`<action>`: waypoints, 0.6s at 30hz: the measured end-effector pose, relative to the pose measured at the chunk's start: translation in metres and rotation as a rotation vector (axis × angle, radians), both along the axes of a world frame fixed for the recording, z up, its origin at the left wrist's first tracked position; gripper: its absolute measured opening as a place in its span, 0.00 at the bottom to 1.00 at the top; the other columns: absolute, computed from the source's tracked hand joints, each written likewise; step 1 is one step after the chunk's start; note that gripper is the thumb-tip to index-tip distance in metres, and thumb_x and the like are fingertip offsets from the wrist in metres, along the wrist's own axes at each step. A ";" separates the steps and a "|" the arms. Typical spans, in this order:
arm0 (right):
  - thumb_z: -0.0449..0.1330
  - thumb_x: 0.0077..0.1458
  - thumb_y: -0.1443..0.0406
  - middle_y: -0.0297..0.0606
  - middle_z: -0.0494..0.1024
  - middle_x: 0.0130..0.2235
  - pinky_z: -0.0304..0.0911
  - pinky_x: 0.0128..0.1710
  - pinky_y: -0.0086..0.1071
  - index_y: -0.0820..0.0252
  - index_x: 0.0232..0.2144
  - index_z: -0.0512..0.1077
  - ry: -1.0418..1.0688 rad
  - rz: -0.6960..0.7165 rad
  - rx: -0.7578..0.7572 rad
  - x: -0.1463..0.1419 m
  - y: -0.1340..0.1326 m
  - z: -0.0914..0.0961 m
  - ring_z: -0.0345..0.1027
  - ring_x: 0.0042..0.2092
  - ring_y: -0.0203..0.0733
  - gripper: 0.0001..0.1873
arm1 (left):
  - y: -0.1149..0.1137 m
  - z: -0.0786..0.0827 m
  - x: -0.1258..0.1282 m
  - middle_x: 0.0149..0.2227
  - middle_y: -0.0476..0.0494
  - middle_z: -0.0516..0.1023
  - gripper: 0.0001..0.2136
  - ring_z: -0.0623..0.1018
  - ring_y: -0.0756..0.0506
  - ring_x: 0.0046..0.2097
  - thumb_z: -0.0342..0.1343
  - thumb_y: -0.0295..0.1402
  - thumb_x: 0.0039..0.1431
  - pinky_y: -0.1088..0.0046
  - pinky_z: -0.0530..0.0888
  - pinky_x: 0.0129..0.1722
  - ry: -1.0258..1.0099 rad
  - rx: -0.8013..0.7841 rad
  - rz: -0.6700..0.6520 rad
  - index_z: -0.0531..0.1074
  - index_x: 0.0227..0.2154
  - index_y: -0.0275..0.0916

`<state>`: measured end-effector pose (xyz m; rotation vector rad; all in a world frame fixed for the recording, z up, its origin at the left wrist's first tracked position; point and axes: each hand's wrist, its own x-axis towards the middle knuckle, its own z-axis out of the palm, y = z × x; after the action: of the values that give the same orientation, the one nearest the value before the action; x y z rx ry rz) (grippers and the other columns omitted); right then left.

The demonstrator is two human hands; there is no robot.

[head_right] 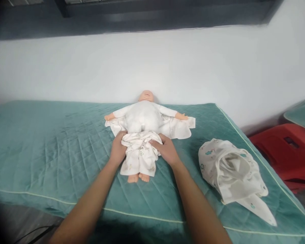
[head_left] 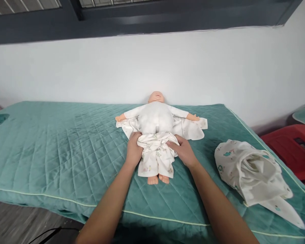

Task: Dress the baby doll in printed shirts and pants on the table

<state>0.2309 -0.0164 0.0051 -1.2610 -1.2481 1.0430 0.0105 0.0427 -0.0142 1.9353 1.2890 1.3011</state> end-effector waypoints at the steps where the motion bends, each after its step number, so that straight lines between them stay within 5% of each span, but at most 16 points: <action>1: 0.68 0.49 0.50 0.28 0.71 0.28 0.58 0.34 0.30 0.58 0.29 0.72 -0.016 -0.002 0.002 0.000 0.000 -0.001 0.62 0.32 0.37 0.19 | 0.000 0.001 0.000 0.40 0.45 0.74 0.07 0.74 0.44 0.45 0.51 0.23 0.54 0.68 0.71 0.47 -0.002 0.015 0.012 0.70 0.33 0.40; 6: 0.67 0.49 0.49 0.28 0.71 0.28 0.58 0.34 0.30 0.58 0.31 0.73 -0.051 -0.014 0.031 0.000 -0.001 -0.004 0.62 0.32 0.37 0.20 | -0.016 0.004 -0.004 0.45 0.42 0.75 0.14 0.75 0.43 0.50 0.49 0.19 0.48 0.65 0.72 0.54 -0.008 0.023 0.040 0.73 0.35 0.39; 12: 0.67 0.49 0.49 0.26 0.67 0.27 0.56 0.33 0.29 0.58 0.27 0.70 -0.114 0.009 0.067 -0.003 -0.004 0.000 0.59 0.32 0.36 0.20 | -0.071 -0.004 -0.014 0.52 0.38 0.73 0.16 0.73 0.41 0.57 0.47 0.17 0.49 0.58 0.69 0.60 0.052 -0.058 0.028 0.74 0.36 0.38; 15: 0.66 0.50 0.48 0.27 0.68 0.27 0.57 0.32 0.30 0.58 0.28 0.71 -0.153 0.001 0.077 -0.003 -0.006 0.002 0.59 0.32 0.36 0.20 | -0.097 0.000 -0.021 0.62 0.37 0.66 0.25 0.65 0.40 0.66 0.49 0.18 0.51 0.56 0.63 0.66 0.073 -0.063 -0.050 0.69 0.53 0.40; 18: 0.66 0.49 0.47 0.26 0.67 0.25 0.56 0.30 0.30 0.58 0.27 0.71 -0.208 -0.047 0.070 -0.003 -0.013 0.003 0.59 0.31 0.36 0.21 | -0.113 0.011 -0.030 0.72 0.38 0.50 0.43 0.54 0.40 0.73 0.53 0.19 0.51 0.56 0.57 0.70 0.140 -0.114 -0.249 0.48 0.70 0.46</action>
<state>0.2276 -0.0292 0.0083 -1.3643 -1.3929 0.8434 -0.0190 -0.0703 -0.0034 2.0583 1.1165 0.9659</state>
